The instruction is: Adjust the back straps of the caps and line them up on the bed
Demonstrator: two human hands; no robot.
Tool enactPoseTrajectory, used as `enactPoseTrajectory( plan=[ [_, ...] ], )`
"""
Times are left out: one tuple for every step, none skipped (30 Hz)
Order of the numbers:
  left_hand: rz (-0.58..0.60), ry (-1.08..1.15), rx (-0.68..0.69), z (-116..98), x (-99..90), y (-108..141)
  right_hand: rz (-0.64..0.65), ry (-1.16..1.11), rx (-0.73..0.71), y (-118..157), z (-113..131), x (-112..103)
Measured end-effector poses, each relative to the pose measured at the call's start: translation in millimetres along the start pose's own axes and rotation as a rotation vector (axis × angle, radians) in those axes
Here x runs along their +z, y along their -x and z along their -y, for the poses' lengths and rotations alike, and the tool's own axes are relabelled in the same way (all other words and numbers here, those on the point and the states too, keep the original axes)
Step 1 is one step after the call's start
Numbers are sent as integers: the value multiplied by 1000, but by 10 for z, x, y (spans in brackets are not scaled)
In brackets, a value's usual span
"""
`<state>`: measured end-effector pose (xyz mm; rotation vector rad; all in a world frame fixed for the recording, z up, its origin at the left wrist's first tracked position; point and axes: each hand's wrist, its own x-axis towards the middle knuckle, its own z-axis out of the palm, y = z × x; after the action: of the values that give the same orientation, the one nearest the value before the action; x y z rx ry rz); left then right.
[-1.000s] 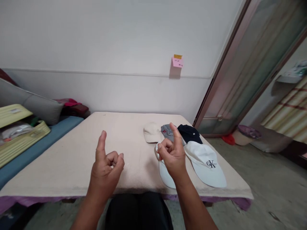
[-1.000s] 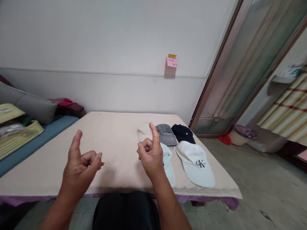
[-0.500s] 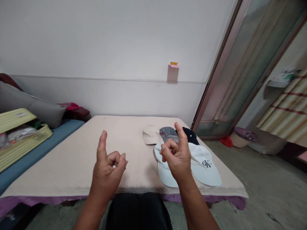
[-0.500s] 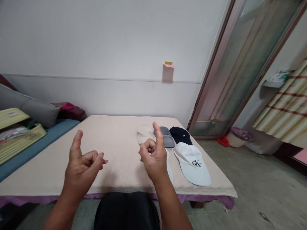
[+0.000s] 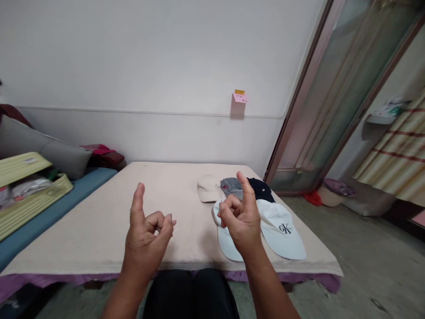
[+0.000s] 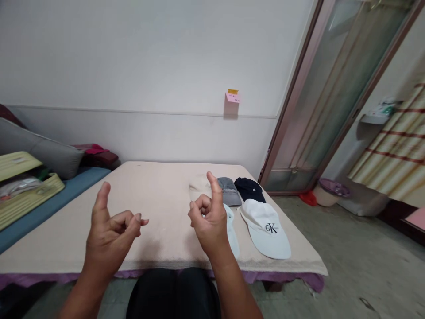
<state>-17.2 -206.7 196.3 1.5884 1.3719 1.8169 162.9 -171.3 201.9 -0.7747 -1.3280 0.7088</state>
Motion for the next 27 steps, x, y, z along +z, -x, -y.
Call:
enactPoseTrajectory(
  plan=[
    [-5, -1, -5, 8, 6, -1, 2, 2, 6, 4, -13, 0],
    [-8, 1, -14, 23, 13, -4, 5, 3, 13, 7, -31, -2],
    [-7, 6, -30, 50, 21, -8, 7, 3, 20, 9, -58, -6],
    [1, 16, -56, 93, 31, -14, 15, 2, 32, 11, -99, -13],
    [18, 26, -93, 155, 44, -18, 32, 5, 51, 16, -159, -23],
    [43, 29, -141, 239, 61, -17, 60, 15, 77, 25, -240, -37],
    [76, 24, -192, 344, 83, -9, 102, 35, 112, 42, -345, -56],
    [116, 7, -242, 468, 109, 10, 152, 68, 153, 68, -475, -80],
    [156, -29, -282, 608, 140, 43, 202, 104, 199, 106, -625, -110],
    [207, -64, -305, 757, 175, 92, 245, 135, 248, 158, -793, -147],
    [263, -84, -333, 910, 214, 158, 260, 157, 300, 223, -971, -191],
    [306, -92, -382, 1062, 254, 239, 254, 174, 361, 302, -1152, -243],
    [333, -103, -447, 1210, 294, 334, 228, 187, 426, 394, -1328, -303],
    [358, -129, -488, 1349, 331, 438, 182, 204, 494, 494, -1491, -372],
    [377, -155, -512, 1477, 366, 547, 117, 228, 576, 599, -1635, -449],
    [405, -184, -532, 1593, 397, 655, 17, 261, 661, 707, -1756, -533],
    [442, -222, -531, 1694, 423, 756, -37, 288, 693, 810, -1852, -623],
    [468, -274, -506, 1780, 444, 846, -79, 314, 709, 905, -1921, -716],
    [472, -336, -463, 1849, 461, 920, -126, 344, 722, 987, -1968, -810],
    [481, -392, -419, 1901, 473, 978, -167, 373, 731, 1053, -1996, -902],
    [487, -440, -380, 1937, 482, 1018, -213, 402, 735, 1101, -2010, -990],
    [496, -476, -354, 1960, 486, 1042, -260, 428, 736, 1129, -2017, -1071],
    [510, -499, -343, 1971, 488, 1054, -304, 450, 736, 1140, -2020, -1145],
    [523, -512, -342, 1974, 487, 1058, -350, 468, 736, 1136, -2024, -1211],
    [533, -522, -344, 1971, 485, 1058, -394, 480, 738, 1122, -2033, -1268],
    [539, -533, -344, 1964, 482, 1057, -437, 484, 742, 1102, -2046, -1315],
    [543, -545, -341, 1956, 478, 1057, -478, 479, 749, 1082, -2065, -1351]
  ],
)
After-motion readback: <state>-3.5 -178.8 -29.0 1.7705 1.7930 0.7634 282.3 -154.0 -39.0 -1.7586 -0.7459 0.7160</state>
